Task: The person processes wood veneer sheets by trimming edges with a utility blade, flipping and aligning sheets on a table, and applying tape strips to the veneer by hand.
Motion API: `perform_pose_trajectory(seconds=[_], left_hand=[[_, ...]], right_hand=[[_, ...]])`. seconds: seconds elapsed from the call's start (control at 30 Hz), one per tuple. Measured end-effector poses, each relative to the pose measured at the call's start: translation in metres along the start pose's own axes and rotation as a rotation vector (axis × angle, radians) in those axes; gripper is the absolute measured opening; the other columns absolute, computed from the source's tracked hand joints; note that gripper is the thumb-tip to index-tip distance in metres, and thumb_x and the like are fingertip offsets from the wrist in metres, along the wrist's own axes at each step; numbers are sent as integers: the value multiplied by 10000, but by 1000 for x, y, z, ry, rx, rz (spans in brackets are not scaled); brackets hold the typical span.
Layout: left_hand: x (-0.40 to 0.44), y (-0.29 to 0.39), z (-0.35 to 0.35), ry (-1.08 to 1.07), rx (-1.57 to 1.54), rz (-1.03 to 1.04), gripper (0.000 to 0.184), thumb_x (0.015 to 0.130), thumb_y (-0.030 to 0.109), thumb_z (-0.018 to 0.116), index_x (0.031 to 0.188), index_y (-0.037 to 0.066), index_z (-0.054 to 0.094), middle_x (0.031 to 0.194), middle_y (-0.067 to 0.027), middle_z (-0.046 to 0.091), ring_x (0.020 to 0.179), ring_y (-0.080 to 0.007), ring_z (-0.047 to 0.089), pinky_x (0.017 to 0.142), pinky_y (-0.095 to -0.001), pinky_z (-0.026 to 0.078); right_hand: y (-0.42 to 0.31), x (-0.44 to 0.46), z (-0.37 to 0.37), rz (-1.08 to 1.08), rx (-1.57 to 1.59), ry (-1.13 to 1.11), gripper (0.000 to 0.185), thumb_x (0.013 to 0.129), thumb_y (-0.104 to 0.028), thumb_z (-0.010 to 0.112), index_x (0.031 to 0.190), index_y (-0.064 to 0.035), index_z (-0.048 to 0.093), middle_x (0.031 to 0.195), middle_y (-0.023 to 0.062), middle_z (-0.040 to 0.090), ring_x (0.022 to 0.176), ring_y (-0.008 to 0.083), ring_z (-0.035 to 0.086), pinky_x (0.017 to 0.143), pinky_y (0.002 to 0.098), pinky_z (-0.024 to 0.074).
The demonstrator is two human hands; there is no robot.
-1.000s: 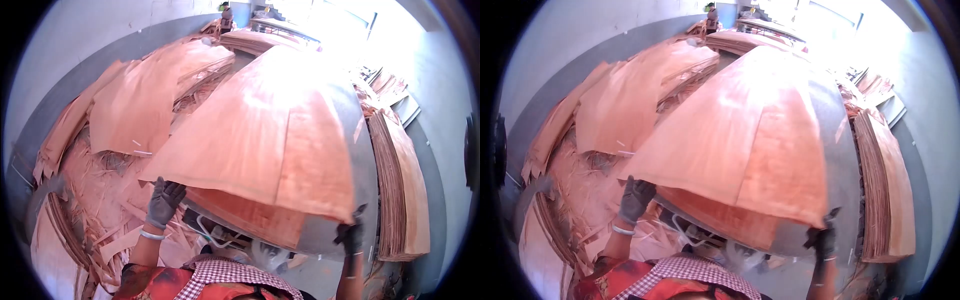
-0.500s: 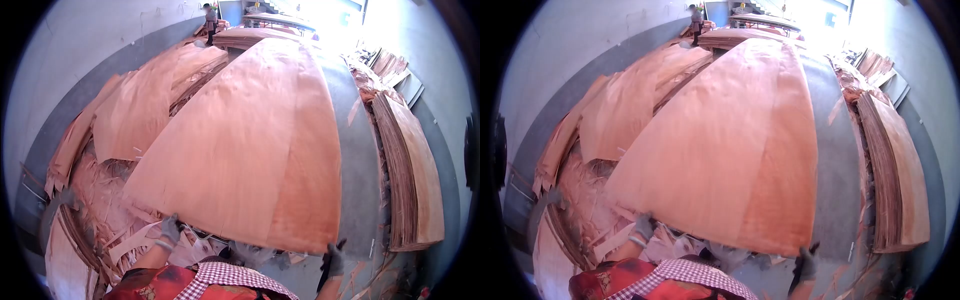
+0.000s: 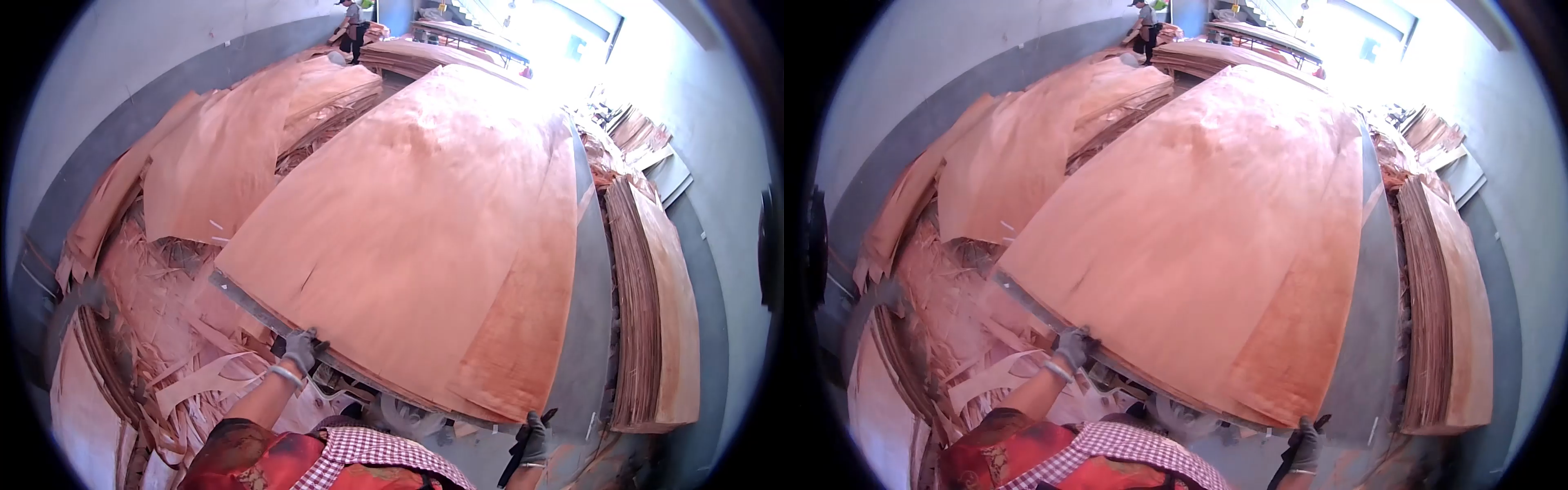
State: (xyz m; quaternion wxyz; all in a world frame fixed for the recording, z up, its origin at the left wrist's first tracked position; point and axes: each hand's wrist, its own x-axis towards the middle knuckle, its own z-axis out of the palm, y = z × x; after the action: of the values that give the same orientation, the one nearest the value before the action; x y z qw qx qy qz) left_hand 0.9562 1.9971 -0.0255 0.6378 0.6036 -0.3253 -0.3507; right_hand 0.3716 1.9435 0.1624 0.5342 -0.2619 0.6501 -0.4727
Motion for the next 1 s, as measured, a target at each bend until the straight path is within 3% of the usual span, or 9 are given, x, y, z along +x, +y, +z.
perform_pose_trajectory(seconds=[0.1,0.23,0.3,0.37,0.47,0.77,0.83,0.93,1.0], left_hand=[[4,5,7,6,29,-22,165,857,74,530,1022,73,528,922,-91,586,775,-228,607,615,-376,574],[-42,111,7,113,42,17,183,849,49,542,1031,64,542,944,-85,609,766,-216,625,636,-354,571],[-61,157,11,326,-531,-362,187,843,52,549,1030,50,547,933,-80,624,742,-209,632,628,-327,562],[-51,131,-23,327,-495,-302,190,842,67,557,1031,44,551,914,-76,635,731,-202,637,605,-310,553],[-17,121,-19,318,-425,-262,147,847,116,574,983,63,565,863,-68,639,684,-197,633,519,-312,532],[25,95,-8,332,-318,-495,121,865,196,563,794,118,504,653,-59,587,443,-190,554,328,-291,410],[25,96,-16,239,-382,-643,173,870,209,559,749,130,463,578,-55,551,394,-173,521,303,-285,374],[24,109,0,385,-101,-549,188,880,212,544,753,122,439,534,-47,512,371,-168,495,287,-279,329],[26,103,2,394,-92,-531,181,883,219,541,766,118,446,537,-49,516,368,-168,494,287,-270,328]], right_hand=[[-8,-3,10,-8,-27,31,229,783,-238,654,715,-147,455,461,-28,412,340,92,384,317,240,302],[25,-46,-6,-46,14,97,208,778,-228,653,723,-130,478,475,-16,426,347,112,395,320,251,318],[58,-44,-37,50,-39,137,436,764,-289,700,1100,-218,431,463,-28,375,335,86,338,302,229,263],[75,-36,-58,97,-77,158,714,756,-319,724,1353,-247,339,462,-34,346,332,76,311,295,227,244],[33,-27,-29,-33,-90,53,195,774,-226,657,766,-116,496,488,-8,433,351,119,401,326,254,327],[43,-9,-19,-84,-254,123,253,752,-304,715,830,-144,535,516,-53,423,373,69,357,341,233,277],[108,-27,-32,-139,-452,79,267,737,-199,734,900,-127,536,528,-53,438,409,67,375,361,237,323],[106,-103,13,173,-171,-13,382,736,-53,688,1069,-133,518,623,-47,456,440,70,399,361,235,315],[70,-114,1,-84,34,139,338,722,-18,685,997,-145,535,580,-63,415,421,60,381,356,230,298]])
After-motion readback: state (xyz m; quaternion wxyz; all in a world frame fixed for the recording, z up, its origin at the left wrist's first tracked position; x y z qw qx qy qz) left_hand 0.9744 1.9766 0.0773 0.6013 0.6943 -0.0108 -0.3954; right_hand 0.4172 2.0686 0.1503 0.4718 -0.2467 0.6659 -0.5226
